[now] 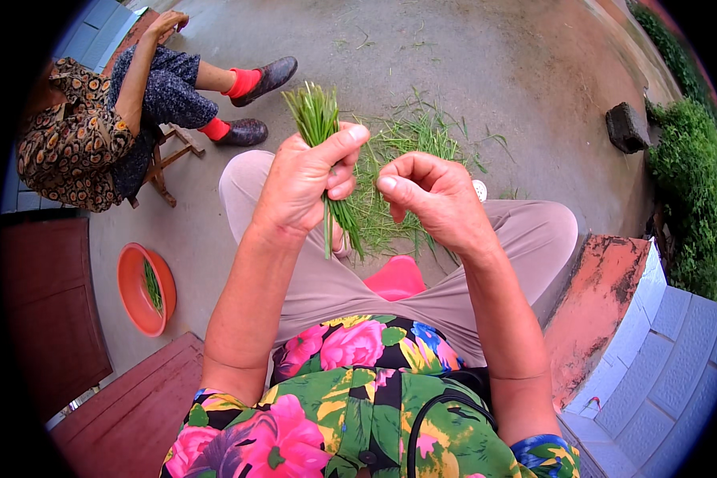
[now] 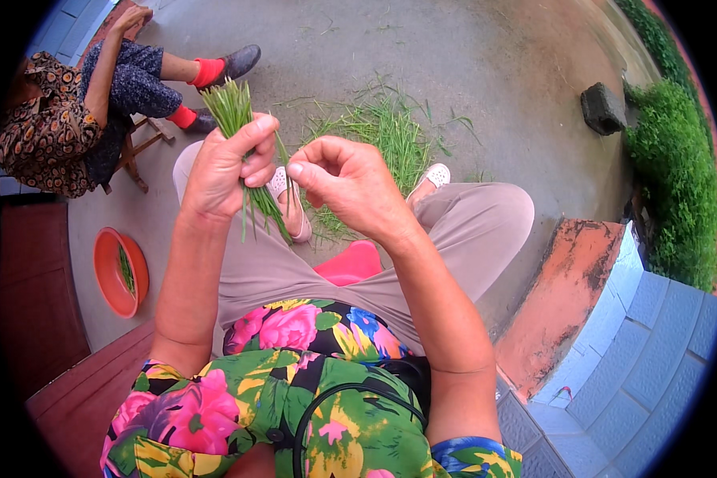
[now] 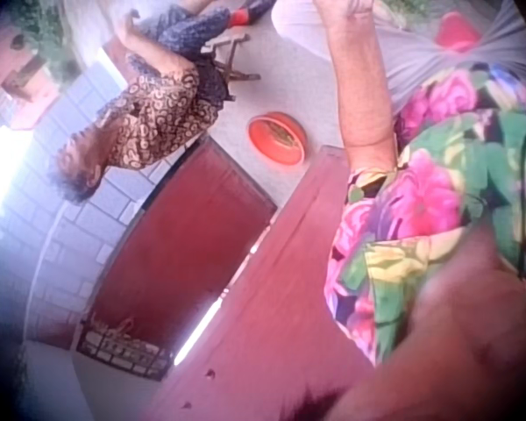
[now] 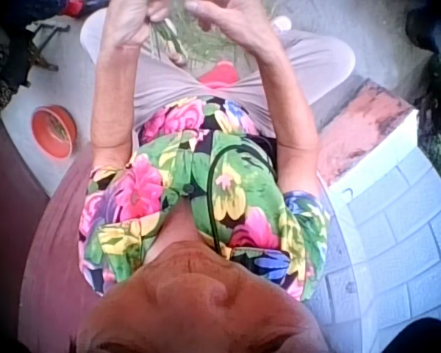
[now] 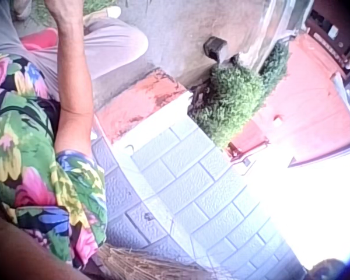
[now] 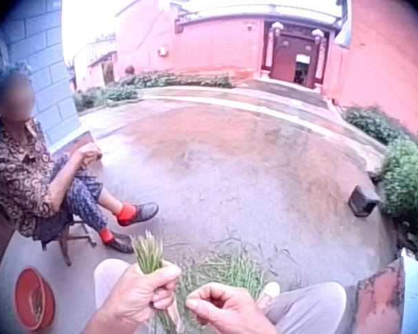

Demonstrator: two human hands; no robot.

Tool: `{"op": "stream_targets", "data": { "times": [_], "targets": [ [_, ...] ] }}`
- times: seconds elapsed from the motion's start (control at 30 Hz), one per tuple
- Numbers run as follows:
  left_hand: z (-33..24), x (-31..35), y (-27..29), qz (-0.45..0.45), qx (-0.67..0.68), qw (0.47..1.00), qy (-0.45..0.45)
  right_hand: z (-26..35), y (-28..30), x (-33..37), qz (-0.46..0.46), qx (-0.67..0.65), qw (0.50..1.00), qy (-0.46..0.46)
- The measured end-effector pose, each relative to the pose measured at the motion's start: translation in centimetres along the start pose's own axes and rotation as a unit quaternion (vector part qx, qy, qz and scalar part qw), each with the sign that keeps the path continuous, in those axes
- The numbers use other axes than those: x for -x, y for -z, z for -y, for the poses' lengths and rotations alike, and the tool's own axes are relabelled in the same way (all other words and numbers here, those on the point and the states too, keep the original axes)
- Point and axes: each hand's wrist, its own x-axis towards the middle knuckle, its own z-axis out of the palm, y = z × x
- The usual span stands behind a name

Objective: The person holds a bundle of green grass stalks in one hand while using the other hand to pull out individual blades, one at a time, and place them onto a pile on the ground.

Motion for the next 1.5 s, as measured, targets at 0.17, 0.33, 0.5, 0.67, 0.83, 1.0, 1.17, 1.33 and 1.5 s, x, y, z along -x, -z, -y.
{"op": "stream_targets", "data": {
  "times": [0.17,0.33,0.5,0.67,0.83,1.0,1.17,1.33,1.5],
  "targets": [
    [-0.1,0.0,0.0,-0.008,-0.012,1.0,0.002,-0.3,0.1,-0.1,-0.005,-0.01,1.0,0.007],
    [0.0,0.1,0.1,-0.011,-0.015,1.0,0.002,-0.1,-0.3,-0.2,-0.02,0.006,1.0,-0.001],
    [0.1,0.0,0.1,-0.011,0.003,1.0,-0.009,-0.7,0.1,-0.7,-0.028,-0.064,0.997,-0.042],
    [-0.1,-0.2,0.5,-0.011,0.011,1.0,0.007,-0.8,0.4,-0.6,-0.016,-0.192,0.98,-0.043],
    [-0.1,-0.2,0.6,-0.002,0.022,1.0,0.011,-1.0,-0.3,-0.6,-0.026,-0.142,0.989,-0.029],
    [0.1,-0.3,0.7,0.004,0.019,1.0,0.004,-1.0,-0.4,-0.6,0.031,-0.145,0.988,-0.042],
    [0.1,0.1,0.2,0.015,0.01,1.0,0.017,-1.0,-0.5,-0.4,0.015,-0.125,0.992,-0.029],
    [0.9,0.2,0.3,0.012,0.018,1.0,0.009,-0.9,-0.6,-0.5,0.005,-0.114,0.993,-0.027],
    [0.6,0.3,0.0,-0.001,0.037,0.999,-0.029,-0.9,-0.4,-0.6,-0.009,-0.103,0.994,-0.042]
  ]
}}
